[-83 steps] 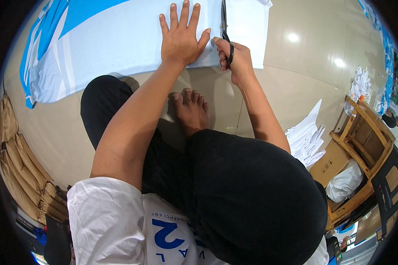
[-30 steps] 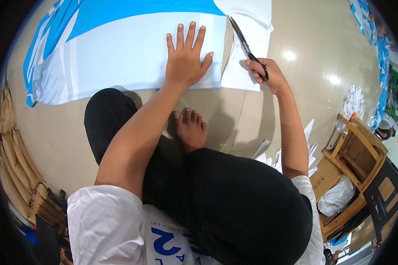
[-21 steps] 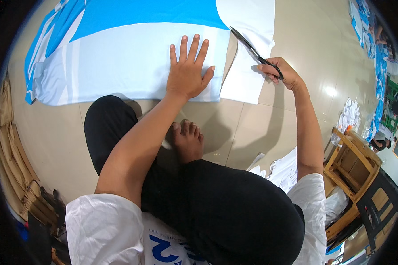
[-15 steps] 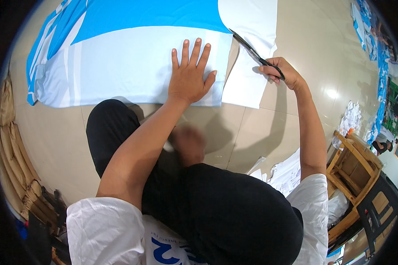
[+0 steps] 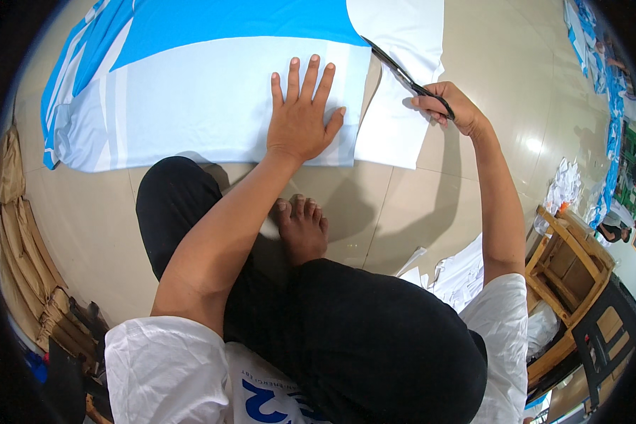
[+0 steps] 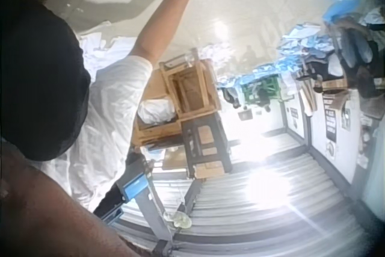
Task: The person sits on the floor and uses scissors to cut a large piece of blue and white fabric. They trim the edges and cut along the color lines to separate sections of the material.
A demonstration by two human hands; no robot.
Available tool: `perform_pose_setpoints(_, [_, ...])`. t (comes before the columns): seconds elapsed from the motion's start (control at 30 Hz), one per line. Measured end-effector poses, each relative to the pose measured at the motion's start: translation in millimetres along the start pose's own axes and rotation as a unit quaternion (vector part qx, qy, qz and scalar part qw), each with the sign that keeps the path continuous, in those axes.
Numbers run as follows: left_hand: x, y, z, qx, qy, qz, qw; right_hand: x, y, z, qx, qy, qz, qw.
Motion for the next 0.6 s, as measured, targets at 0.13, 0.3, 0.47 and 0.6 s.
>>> perform_pose_setpoints(0.13, [0.2, -1.1, 1.1, 0.002, 0.004, 0.002, 1.0, -0.7, 2.1, 0.3, 0.006, -0.003, 0.003, 1.0])
perform_pose_setpoints(0.3, [-0.3, -0.9, 0.8, -0.001, 0.007, -0.001, 1.0, -0.9, 2.0, -1.8, 0.007, -0.008, 0.0, 1.0])
perform_pose_setpoints(0.47, [0.0, -1.1, 1.3, -0.001, -0.002, -0.009, 1.0, -5.9, -1.4, 1.3, 0.008, 0.006, -0.007, 1.0])
perform_pose_setpoints(0.6, [0.6, -0.2, 0.2, 0.0, -0.004, -0.007, 1.0, -10.0, -2.4, -2.2, 0.0, -0.005, -0.012, 1.0])
Point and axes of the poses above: each hand's wrist, its own y-axis towards the middle knuckle, its own x-axis out of the back of the hand, z = x × y, the point moved 3 cm from there along y, towards the middle knuckle
